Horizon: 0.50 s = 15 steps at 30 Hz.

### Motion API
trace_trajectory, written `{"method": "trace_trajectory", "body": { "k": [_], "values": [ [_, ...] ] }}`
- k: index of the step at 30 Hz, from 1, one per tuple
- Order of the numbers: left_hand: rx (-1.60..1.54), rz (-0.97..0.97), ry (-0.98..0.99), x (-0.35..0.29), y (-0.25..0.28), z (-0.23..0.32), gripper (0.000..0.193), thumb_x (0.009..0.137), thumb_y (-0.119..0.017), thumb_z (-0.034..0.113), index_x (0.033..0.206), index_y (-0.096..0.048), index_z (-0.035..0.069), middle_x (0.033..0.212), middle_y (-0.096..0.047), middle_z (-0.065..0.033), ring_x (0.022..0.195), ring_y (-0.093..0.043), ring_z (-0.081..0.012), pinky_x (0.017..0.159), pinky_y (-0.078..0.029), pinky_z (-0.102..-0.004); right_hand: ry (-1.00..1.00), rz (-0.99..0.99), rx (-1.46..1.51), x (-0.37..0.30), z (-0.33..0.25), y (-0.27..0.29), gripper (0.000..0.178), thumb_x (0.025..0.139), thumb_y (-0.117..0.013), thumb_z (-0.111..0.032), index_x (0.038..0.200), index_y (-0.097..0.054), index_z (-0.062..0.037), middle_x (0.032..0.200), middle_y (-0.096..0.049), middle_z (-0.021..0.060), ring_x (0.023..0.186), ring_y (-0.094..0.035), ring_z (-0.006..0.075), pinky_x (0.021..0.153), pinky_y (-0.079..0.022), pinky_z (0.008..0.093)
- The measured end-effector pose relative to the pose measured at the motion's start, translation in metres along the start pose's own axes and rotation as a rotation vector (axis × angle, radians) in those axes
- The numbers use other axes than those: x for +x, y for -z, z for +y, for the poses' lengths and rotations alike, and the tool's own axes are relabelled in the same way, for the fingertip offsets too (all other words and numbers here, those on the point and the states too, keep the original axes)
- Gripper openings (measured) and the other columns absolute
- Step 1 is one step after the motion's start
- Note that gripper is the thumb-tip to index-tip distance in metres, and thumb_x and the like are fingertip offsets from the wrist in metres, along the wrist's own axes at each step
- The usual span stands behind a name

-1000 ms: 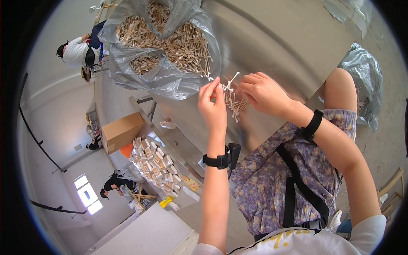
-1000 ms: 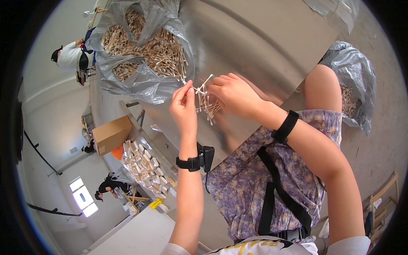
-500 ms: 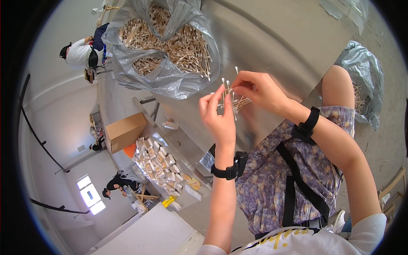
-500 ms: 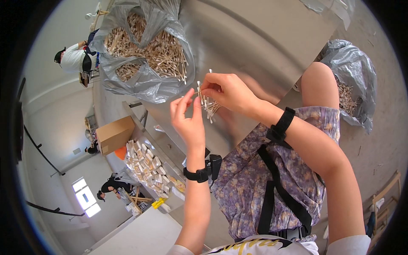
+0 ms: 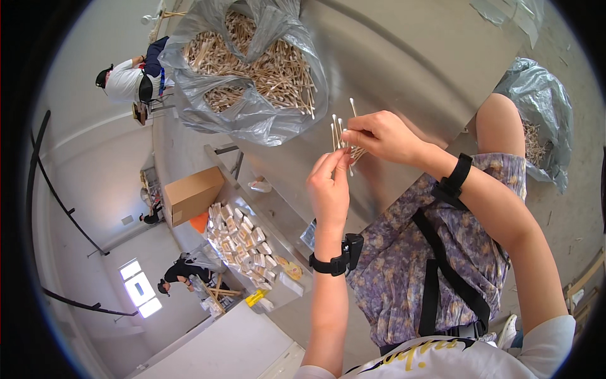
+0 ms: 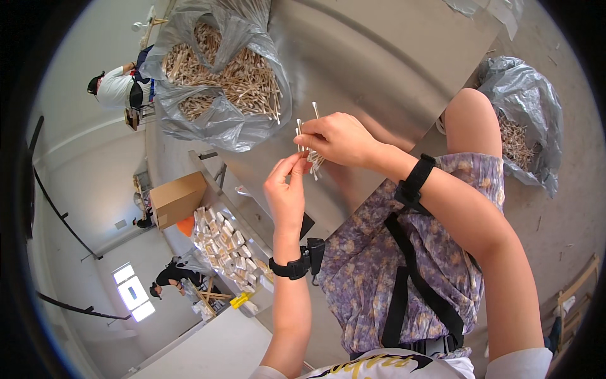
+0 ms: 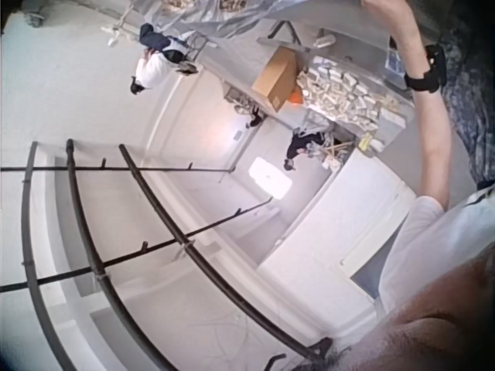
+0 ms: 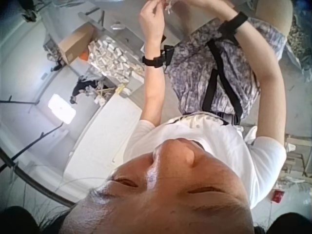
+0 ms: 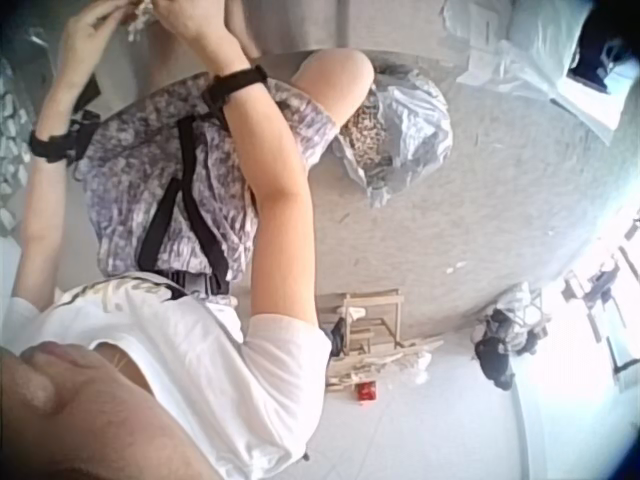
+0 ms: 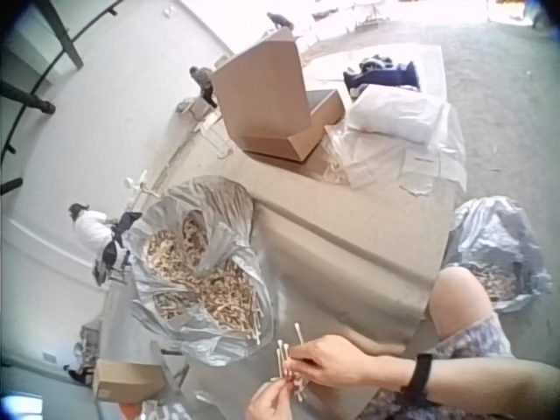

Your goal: The person gathers cotton swabs from a bag, aligns them into a row on the table, and places them into a small plastic bag. They then peel a sticker from a sheet and press it onto the filled bag.

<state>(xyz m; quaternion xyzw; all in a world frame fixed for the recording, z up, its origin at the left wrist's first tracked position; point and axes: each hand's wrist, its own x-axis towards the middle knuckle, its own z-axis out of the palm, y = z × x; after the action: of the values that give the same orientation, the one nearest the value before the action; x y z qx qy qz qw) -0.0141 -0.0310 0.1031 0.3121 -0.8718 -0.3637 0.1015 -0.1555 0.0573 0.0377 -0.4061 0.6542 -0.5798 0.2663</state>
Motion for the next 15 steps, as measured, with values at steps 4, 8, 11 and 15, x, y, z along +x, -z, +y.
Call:
{"method": "trace_trajectory", "body": {
  "k": [4,8,11,15],
  "values": [
    [0.056,-0.022,-0.007,0.000,0.003,0.007,0.017,0.097,-0.062,0.010,0.105,-0.072,-0.002,0.087,-0.070,-0.0079,0.079,-0.067,-0.0134,0.072,-0.052,-0.0262,-0.119,-0.001,0.059,0.000,-0.001,0.000,0.040,0.096,-0.062,-0.038,0.078,-0.070,-0.0033,0.057,-0.058,0.0096,0.053,-0.058,0.0233,0.055,-0.043,0.0376],
    [0.027,0.017,0.015,-0.002,0.007,0.010,0.018,0.098,-0.062,0.009,0.106,-0.072,-0.002,0.090,-0.071,-0.0078,0.078,-0.067,-0.0137,0.071,-0.052,-0.0269,-0.313,-0.122,0.423,0.004,0.000,0.005,0.047,0.100,-0.057,-0.043,0.081,-0.072,-0.0026,0.058,-0.056,0.0056,0.055,-0.053,0.0140,0.054,-0.041,0.0325],
    [0.010,0.039,0.050,-0.004,0.011,0.009,0.019,0.098,-0.061,0.010,0.107,-0.072,-0.003,0.092,-0.071,-0.0076,0.078,-0.066,-0.0137,0.072,-0.052,-0.0270,-0.347,-0.099,0.648,0.004,-0.008,0.007,0.041,0.100,-0.058,-0.039,0.090,-0.072,-0.0031,0.064,-0.059,0.0035,0.060,-0.053,0.0106,0.056,-0.042,0.0303],
    [-0.019,0.049,0.078,-0.004,0.011,0.009,0.020,0.099,-0.061,0.012,0.108,-0.071,-0.003,0.095,-0.072,-0.0083,0.079,-0.066,-0.0134,0.072,-0.052,-0.0267,-0.052,-0.128,0.597,0.005,0.002,-0.001,0.026,0.097,-0.064,-0.028,0.100,-0.070,-0.0031,0.074,-0.065,0.0042,0.068,-0.057,0.0112,0.060,-0.046,0.0309]
  ]
}}
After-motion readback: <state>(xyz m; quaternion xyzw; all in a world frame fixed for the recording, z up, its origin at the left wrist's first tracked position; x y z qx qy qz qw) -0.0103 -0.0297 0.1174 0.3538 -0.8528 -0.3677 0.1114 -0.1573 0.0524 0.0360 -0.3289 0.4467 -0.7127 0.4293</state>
